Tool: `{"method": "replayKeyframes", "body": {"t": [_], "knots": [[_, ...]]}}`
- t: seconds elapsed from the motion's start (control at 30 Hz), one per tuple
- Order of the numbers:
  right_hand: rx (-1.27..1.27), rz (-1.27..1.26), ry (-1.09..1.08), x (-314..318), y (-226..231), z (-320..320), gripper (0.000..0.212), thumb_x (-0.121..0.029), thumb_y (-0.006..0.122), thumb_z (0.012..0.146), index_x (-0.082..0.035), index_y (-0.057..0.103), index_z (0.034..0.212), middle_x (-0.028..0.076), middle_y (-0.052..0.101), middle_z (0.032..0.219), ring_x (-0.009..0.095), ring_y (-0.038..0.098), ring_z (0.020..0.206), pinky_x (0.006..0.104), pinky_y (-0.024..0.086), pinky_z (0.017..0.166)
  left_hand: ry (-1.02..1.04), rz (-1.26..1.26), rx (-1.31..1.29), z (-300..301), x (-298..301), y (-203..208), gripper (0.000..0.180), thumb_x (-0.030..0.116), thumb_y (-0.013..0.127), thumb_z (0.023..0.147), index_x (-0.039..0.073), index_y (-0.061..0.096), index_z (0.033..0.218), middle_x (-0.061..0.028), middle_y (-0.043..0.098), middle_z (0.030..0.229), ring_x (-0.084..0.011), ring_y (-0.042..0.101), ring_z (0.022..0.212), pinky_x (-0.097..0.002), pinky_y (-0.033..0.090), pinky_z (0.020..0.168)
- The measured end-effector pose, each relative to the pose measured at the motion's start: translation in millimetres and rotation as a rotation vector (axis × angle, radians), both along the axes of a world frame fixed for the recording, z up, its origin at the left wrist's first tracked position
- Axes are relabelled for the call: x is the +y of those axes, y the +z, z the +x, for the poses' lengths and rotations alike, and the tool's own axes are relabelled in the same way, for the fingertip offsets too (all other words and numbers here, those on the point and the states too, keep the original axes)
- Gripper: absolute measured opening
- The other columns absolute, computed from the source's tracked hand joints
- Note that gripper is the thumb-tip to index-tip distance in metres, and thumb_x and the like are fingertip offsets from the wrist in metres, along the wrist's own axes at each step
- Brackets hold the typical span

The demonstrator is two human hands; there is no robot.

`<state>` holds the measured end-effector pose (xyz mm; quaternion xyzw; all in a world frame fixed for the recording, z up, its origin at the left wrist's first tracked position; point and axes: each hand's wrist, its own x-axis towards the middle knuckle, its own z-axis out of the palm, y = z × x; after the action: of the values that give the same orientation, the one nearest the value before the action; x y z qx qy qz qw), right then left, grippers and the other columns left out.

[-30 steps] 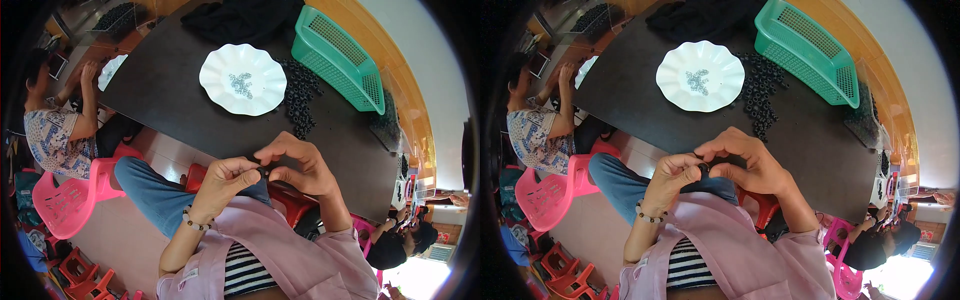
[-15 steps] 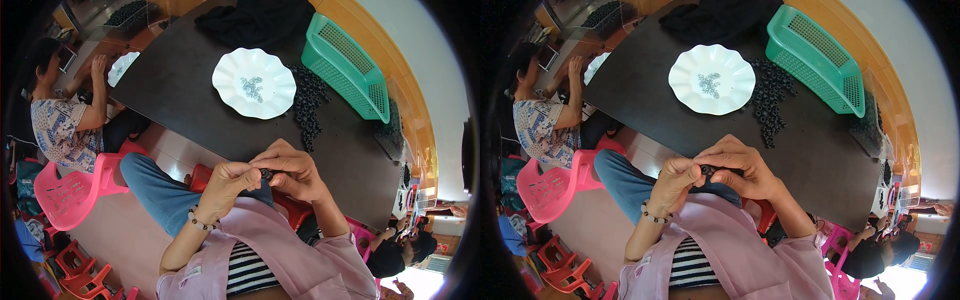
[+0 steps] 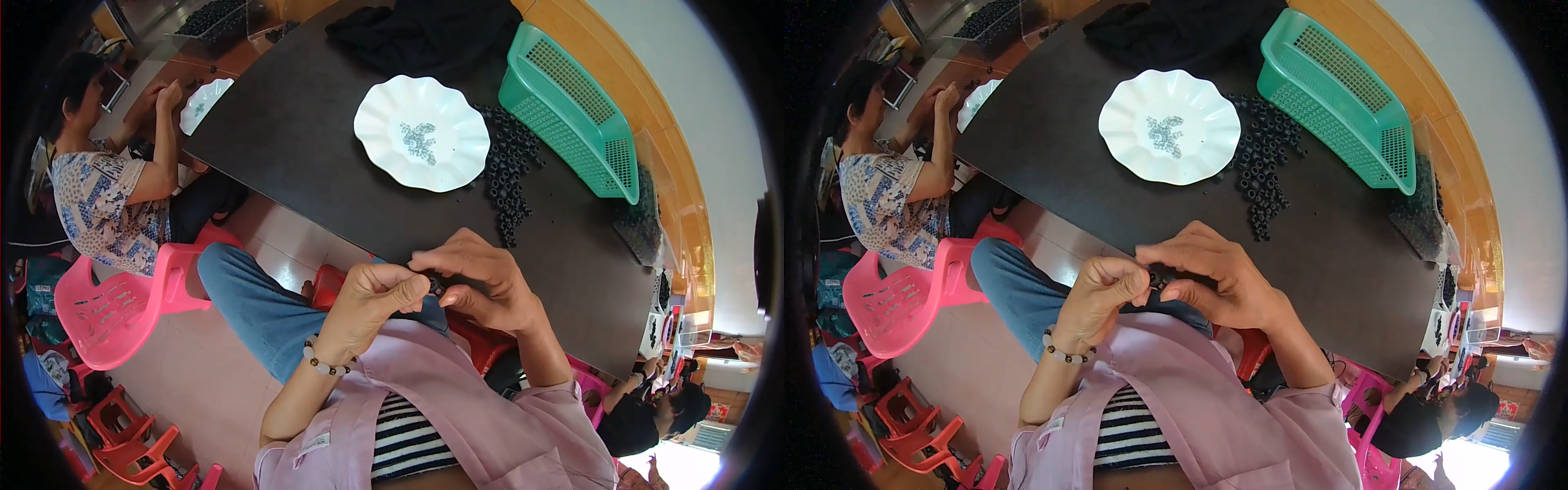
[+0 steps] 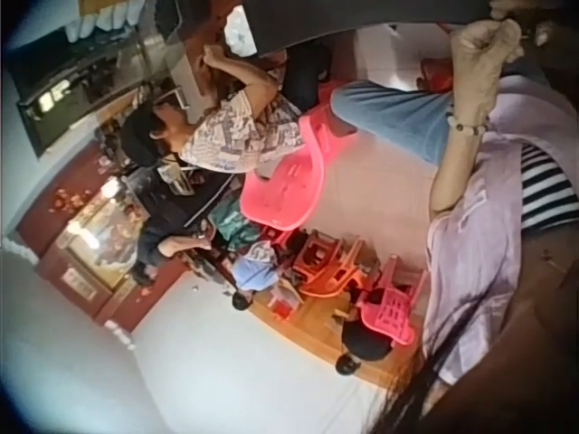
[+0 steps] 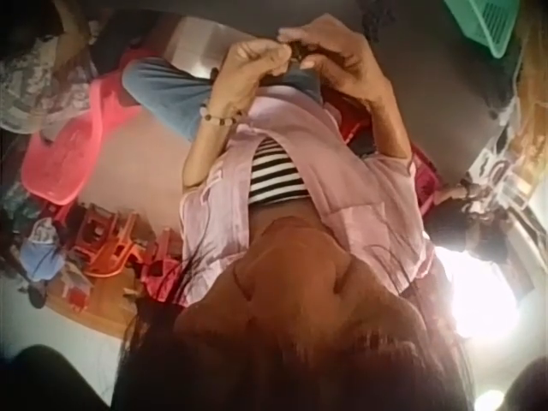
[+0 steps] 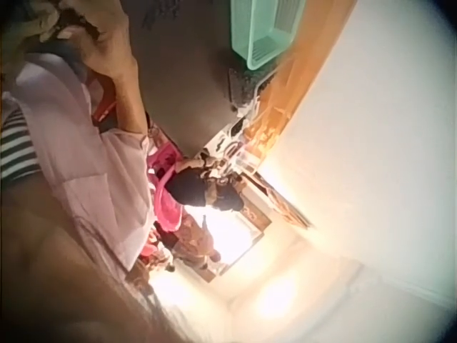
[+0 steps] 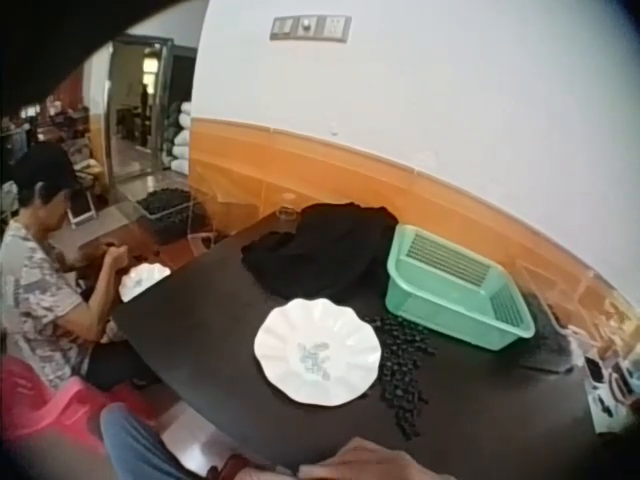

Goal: Assembling small black plastic components by inserting small silver beads into them.

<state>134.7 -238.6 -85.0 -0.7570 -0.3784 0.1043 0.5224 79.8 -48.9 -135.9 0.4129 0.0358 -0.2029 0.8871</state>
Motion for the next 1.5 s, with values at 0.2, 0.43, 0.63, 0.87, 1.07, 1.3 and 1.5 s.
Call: {"method": "replayKeyframes", "body": {"t": [0.2, 0.43, 0.63, 0.87, 1.07, 1.3, 1.5], "knots": [[0.191, 0.099, 0.054, -1, -13, 1, 0.039, -0.027, 0.066, 0.089, 0.002, 0.068, 0.115, 0.013, 0.068, 0.110, 0.021, 0.055, 0.093, 0.0330, 0.042, 0.085, 0.043, 0.019, 0.002, -1, -3, 0, 0.022, 0.022, 0.072, 0.088, 0.001, 0.071, 0.083, -0.0028, 0.065, 0.071, -0.0075, 0.056, 0.065, -0.0212, 0.044, 0.063], [0.320, 0.165, 0.038, 0, -19, -2, 0.035, -0.026, 0.064, 0.090, 0.002, 0.069, 0.112, 0.014, 0.068, 0.112, 0.021, 0.055, 0.096, 0.0324, 0.043, 0.085, 0.052, 0.076, -0.048, -2, -2, -4, 0.022, 0.022, 0.074, 0.087, 0.001, 0.072, 0.081, -0.0037, 0.066, 0.070, -0.0082, 0.058, 0.066, -0.0213, 0.046, 0.063], [0.175, 0.149, -0.009, 2, -24, -7, 0.026, -0.019, 0.065, 0.090, -0.004, 0.070, 0.111, 0.008, 0.071, 0.106, 0.019, 0.062, 0.089, 0.0324, 0.042, 0.087, 0.062, 0.115, -0.084, -6, -2, -6, 0.023, 0.021, 0.072, 0.089, 0.000, 0.073, 0.079, -0.0025, 0.064, 0.069, -0.0061, 0.054, 0.067, -0.0209, 0.045, 0.063], [0.158, 0.152, -0.038, 1, -22, -11, 0.027, -0.022, 0.065, 0.090, -0.001, 0.071, 0.106, 0.010, 0.071, 0.104, 0.020, 0.058, 0.086, 0.0322, 0.044, 0.081, 0.068, 0.122, -0.065, -11, -5, -3, 0.025, 0.023, 0.071, 0.090, 0.000, 0.073, 0.080, -0.0033, 0.066, 0.071, -0.0063, 0.054, 0.068, -0.0211, 0.044, 0.065], [0.056, 0.153, -0.013, 10, -22, -7, 0.026, -0.022, 0.065, 0.091, 0.000, 0.071, 0.105, 0.011, 0.072, 0.103, 0.020, 0.060, 0.085, 0.0324, 0.044, 0.079, 0.047, -0.053, 0.092, -16, 2, 2, 0.029, 0.030, 0.069, 0.091, 0.001, 0.073, 0.088, -0.0034, 0.068, 0.078, -0.0056, 0.053, 0.069, -0.0189, 0.042, 0.065], [-0.093, 0.153, -0.047, 59, -20, -18, 0.024, -0.019, 0.062, 0.089, 0.001, 0.070, 0.099, 0.013, 0.071, 0.096, 0.023, 0.060, 0.077, 0.0343, 0.047, 0.075, 0.187, -0.032, 0.148, -39, 27, 12, 0.020, 0.019, 0.070, 0.088, 0.000, 0.072, 0.093, -0.0039, 0.068, 0.083, -0.0083, 0.059, 0.074, -0.0214, 0.045, 0.069], [-0.104, 0.147, -0.100, 86, -29, -32, 0.028, -0.023, 0.064, 0.088, 0.005, 0.066, 0.085, 0.012, 0.068, 0.084, 0.022, 0.058, 0.075, 0.0318, 0.045, 0.070, 0.350, 0.086, -0.041, -53, 32, 7, 0.026, 0.027, 0.072, 0.088, 0.002, 0.074, 0.088, 0.0004, 0.061, 0.071, -0.0052, 0.052, 0.066, -0.0213, 0.040, 0.058]]}}
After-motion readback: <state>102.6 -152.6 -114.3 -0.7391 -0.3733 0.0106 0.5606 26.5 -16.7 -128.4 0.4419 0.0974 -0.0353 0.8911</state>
